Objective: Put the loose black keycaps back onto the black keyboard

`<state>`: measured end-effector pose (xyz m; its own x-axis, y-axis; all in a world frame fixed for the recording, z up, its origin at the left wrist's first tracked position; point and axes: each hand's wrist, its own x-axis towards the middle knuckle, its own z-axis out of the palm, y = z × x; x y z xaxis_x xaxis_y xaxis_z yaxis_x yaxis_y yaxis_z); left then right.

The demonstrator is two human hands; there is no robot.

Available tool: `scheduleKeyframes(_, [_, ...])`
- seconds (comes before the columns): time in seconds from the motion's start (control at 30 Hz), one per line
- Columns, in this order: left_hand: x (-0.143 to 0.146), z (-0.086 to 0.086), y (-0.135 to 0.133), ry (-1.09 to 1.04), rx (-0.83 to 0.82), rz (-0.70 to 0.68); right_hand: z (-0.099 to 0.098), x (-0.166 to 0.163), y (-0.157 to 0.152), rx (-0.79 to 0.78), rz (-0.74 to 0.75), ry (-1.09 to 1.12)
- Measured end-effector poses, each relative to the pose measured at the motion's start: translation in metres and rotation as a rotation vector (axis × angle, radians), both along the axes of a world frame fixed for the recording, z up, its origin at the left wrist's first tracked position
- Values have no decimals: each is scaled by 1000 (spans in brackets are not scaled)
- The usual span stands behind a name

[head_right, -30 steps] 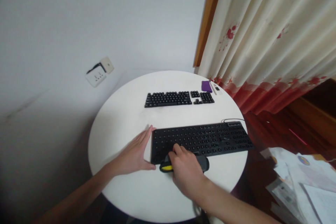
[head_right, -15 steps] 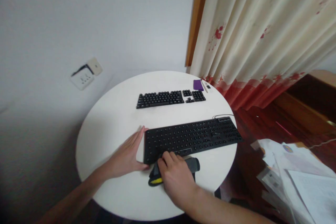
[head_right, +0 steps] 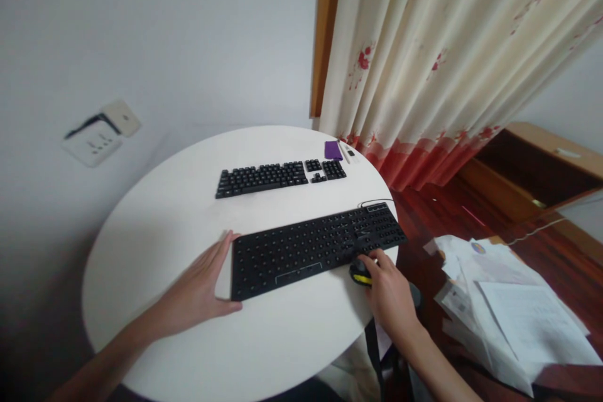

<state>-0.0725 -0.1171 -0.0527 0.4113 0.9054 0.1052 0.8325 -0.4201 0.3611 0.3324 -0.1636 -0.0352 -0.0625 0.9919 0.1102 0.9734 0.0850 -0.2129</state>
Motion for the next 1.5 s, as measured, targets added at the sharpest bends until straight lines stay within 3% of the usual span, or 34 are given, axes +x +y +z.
scheduleKeyframes(0.13, [0, 2, 0, -2, 13, -7, 12, -22, -2, 56, -28, 111])
scheduleKeyframes(0.3, [1, 2, 2, 6, 32, -24, 18, -86, -6, -14, 333, 135])
scheduleKeyframes(0.4, [0, -2, 5, 20, 34, -22, 13, -90, -4, -41, 315, 96])
scheduleKeyframes(0.5, [-2, -6, 7, 14, 43, -25, 9, -57, -2, -35, 188, 113])
scheduleKeyframes(0.8, [-4, -11, 11, 26, 101, -28, 4, 96, 28, 140, -293, 8])
scheduleKeyframes(0.93, [-2, -7, 8, 17, 64, -19, 11, 113, 37, 221, -411, -42])
scheduleKeyframes(1.03, [0, -2, 4, 22, 15, -19, 20, 83, 38, 275, -295, 30])
scheduleKeyframes(1.17, [2, 4, 1, 5, -3, -9, 30, 24, 32, 162, 119, 169])
scheduleKeyframes(1.27, [3, 6, 0, -6, -15, 1, 31, -2, 28, 92, 409, 201])
scheduleKeyframes(1.33, [3, 7, -1, -13, -23, -4, 30, -10, 26, 81, 476, 191])
scheduleKeyframes(1.5, [4, 8, -2, -24, -42, 5, 23, -16, 28, 16, 418, 137])
